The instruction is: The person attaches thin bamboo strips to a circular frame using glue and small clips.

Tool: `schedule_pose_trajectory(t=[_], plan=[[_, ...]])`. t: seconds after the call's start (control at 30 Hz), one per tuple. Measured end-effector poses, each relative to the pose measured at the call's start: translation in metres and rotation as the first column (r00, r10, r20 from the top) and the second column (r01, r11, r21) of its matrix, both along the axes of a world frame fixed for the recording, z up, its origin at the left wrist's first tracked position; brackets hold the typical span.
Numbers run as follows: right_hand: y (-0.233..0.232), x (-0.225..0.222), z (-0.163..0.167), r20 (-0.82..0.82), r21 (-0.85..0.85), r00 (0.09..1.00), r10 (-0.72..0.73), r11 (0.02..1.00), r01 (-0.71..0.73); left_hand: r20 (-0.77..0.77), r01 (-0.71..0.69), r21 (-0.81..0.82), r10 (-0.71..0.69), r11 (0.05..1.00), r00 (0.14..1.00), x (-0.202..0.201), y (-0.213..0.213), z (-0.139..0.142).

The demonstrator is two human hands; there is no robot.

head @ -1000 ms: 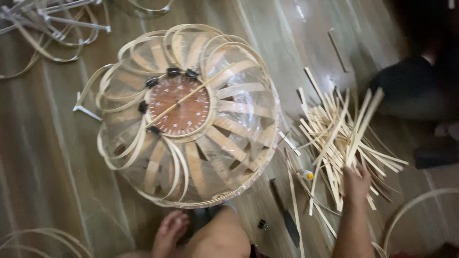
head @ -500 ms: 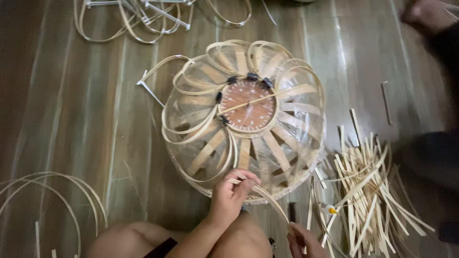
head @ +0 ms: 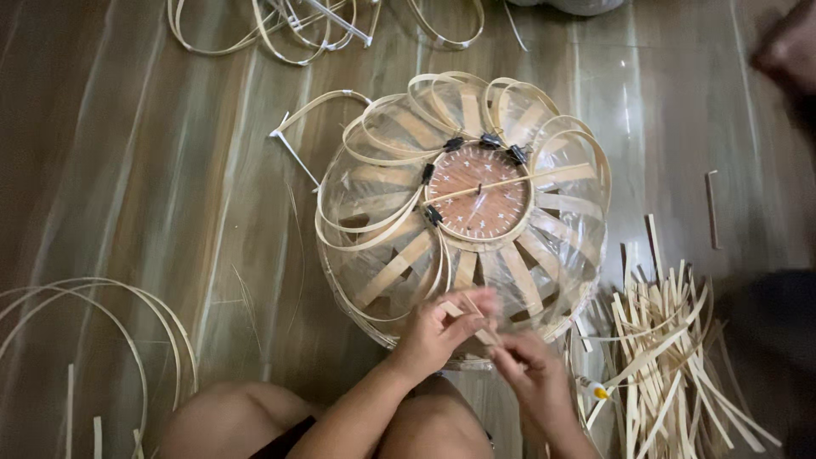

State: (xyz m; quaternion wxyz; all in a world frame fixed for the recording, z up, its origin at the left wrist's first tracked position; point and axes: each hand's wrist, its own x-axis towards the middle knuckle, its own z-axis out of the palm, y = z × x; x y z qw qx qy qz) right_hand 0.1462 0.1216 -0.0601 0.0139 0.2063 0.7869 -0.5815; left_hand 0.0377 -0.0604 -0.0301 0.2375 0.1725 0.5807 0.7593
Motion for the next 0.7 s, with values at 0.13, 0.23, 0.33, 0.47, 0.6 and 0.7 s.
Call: schedule_pose_trajectory(t=[0.13, 0.23, 0.33, 0.47, 0.6, 0.7], plan=[[0.013, -0.03, 0.011, -0.061, 0.172, 0.994, -0.086, 0.98, 0.095, -0.491, -0.419, -0.222, 0.27, 0.881, 0.828, -0.005, 0.0, -0.001], [0.014, -0.049, 0.019, -0.254, 0.368, 0.966, -0.044, 0.92, 0.139, -0.798, -0.59, -0.312, 0.132, 0.745, 0.588, -0.005, -0.003, -0.006], [0.01, -0.064, 0.028, -0.08, 0.121, 0.991, -0.112, 0.985, 0.121, -0.841, -0.572, -0.481, -0.167, 0.664, 0.514, -0.01, 0.008, -0.015], [0.003, -0.081, 0.037, -0.101, 0.307, 0.988, -0.115, 0.941, 0.141, -0.85, -0.584, -0.508, -0.262, 0.633, 0.457, -0.022, 0.017, -0.023], [0.003, -0.09, 0.039, -0.225, 0.41, 0.973, -0.042, 0.902, 0.134, -0.828, -0.554, -0.546, -0.304, 0.629, 0.472, -0.031, 0.014, -0.023], [0.004, -0.09, 0.035, -0.236, 0.465, 0.972, -0.008, 0.877, 0.121, -0.841, -0.562, -0.517, -0.261, 0.646, 0.473, -0.033, 0.015, -0.024]])
